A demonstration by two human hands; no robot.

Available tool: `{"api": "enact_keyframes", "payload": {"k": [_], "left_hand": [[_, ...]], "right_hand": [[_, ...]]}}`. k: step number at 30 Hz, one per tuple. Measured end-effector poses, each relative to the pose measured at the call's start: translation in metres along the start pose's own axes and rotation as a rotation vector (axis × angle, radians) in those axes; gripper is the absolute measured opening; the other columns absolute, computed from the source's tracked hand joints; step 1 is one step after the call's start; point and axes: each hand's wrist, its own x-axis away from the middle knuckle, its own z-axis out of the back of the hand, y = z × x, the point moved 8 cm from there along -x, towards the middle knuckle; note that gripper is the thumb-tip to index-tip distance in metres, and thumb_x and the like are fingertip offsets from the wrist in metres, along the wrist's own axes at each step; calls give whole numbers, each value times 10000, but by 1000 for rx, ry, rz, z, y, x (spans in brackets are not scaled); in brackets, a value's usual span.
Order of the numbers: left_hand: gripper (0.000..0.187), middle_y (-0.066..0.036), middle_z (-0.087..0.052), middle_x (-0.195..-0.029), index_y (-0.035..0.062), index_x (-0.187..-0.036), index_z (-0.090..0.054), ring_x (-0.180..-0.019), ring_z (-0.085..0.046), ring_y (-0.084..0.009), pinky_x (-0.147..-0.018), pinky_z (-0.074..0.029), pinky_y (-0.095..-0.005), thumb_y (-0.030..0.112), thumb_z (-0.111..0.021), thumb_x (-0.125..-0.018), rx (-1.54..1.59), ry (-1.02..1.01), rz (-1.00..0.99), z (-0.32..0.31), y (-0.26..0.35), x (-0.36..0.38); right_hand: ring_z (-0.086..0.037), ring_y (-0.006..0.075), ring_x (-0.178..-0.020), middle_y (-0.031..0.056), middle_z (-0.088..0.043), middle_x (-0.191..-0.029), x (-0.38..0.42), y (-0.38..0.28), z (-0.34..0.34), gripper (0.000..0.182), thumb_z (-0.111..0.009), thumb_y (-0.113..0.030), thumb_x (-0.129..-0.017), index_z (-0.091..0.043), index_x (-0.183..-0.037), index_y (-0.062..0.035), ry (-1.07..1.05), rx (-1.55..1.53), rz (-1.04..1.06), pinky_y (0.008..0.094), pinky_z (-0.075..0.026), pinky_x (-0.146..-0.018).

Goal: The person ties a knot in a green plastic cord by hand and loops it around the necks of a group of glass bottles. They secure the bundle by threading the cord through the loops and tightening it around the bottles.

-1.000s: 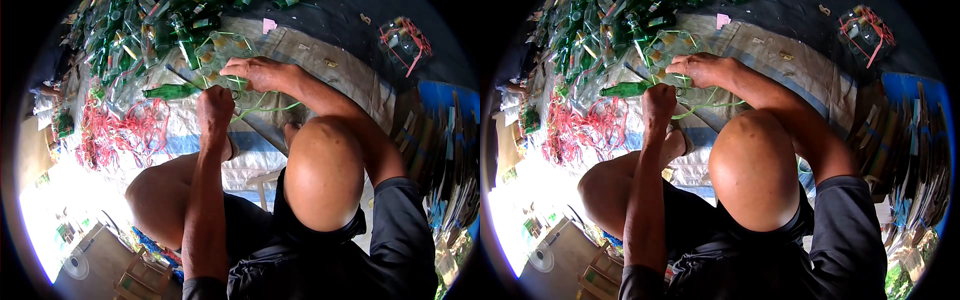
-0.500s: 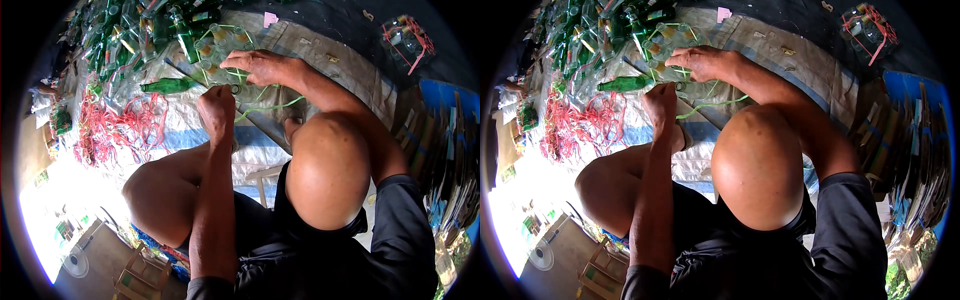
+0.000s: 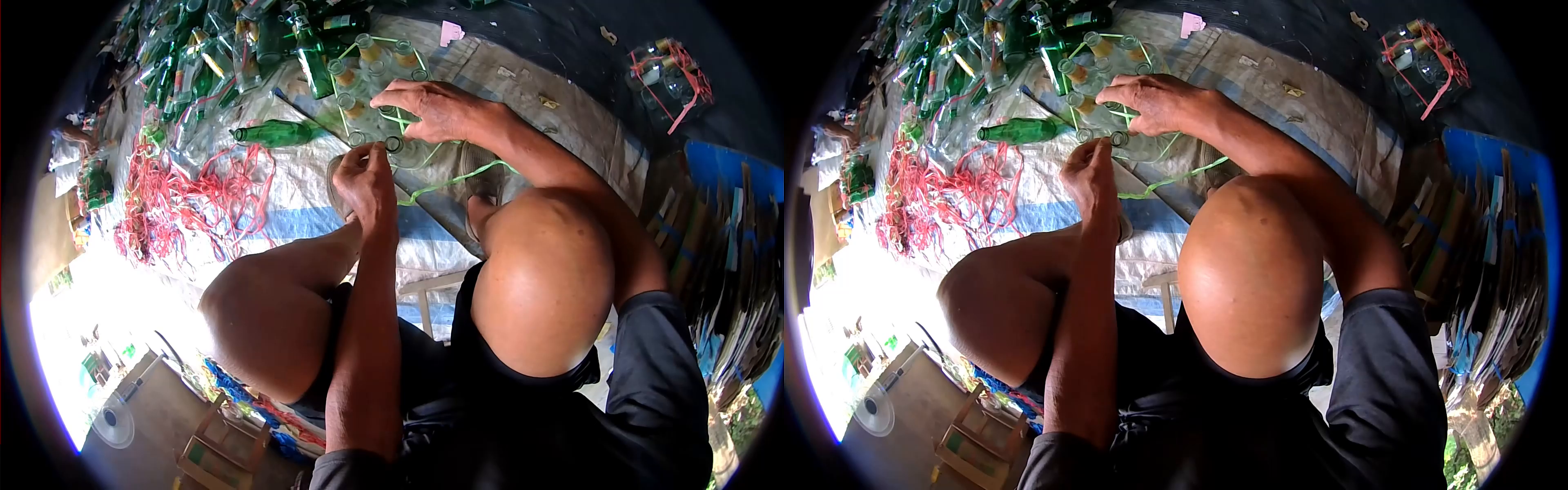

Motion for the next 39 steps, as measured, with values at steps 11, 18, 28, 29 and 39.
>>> {"api": "enact_keyframes", "payload": {"k": [11,18,28,29,39], "left_hand": [[207,-81,-711,-772,-48,-960,-766,-689,-627,-132,-655,-495,-287,145,-732,-890,-151,93,-73,-2,13,7],[157,-20,-617,-692,39,-1079,-699,-568,-517,-85,-499,-364,-254,146,-704,-965,96,-32,-53,0,-21,6],[110,6,-626,-881,18,-1033,-667,-773,-532,-72,-688,-425,-228,123,-665,-999,235,-59,-21,-9,-35,20],[103,14,-623,-870,23,-1024,-668,-762,-525,-63,-676,-418,-221,123,-667,-999,261,-55,-25,-6,-31,20],[89,97,-478,-642,119,-1026,-645,-466,-362,-1,-397,-261,-200,185,-697,-996,465,-139,314,-7,-65,18]], "right_hand": [[-663,332,-1120,103,-631,-1247,-1,-1,1,656,-796,-6,-764,-594,-1380,-106,43,5,-49,417,-547,-951],[-663,341,-1131,123,-633,-1264,-1,-4,1,637,-784,25,-747,-610,-1347,-97,102,-14,28,406,-556,-950],[-662,359,-1107,122,-636,-1222,6,-8,8,607,-759,12,-741,-613,-1319,-100,108,13,-11,428,-549,-935],[-661,359,-1110,125,-635,-1223,6,-11,11,610,-760,15,-740,-613,-1320,-100,121,15,3,429,-549,-935],[-634,372,-1184,127,-604,-1342,-2,-16,7,631,-743,40,-764,-584,-1365,-69,2,-21,-68,422,-538,-965]]}}
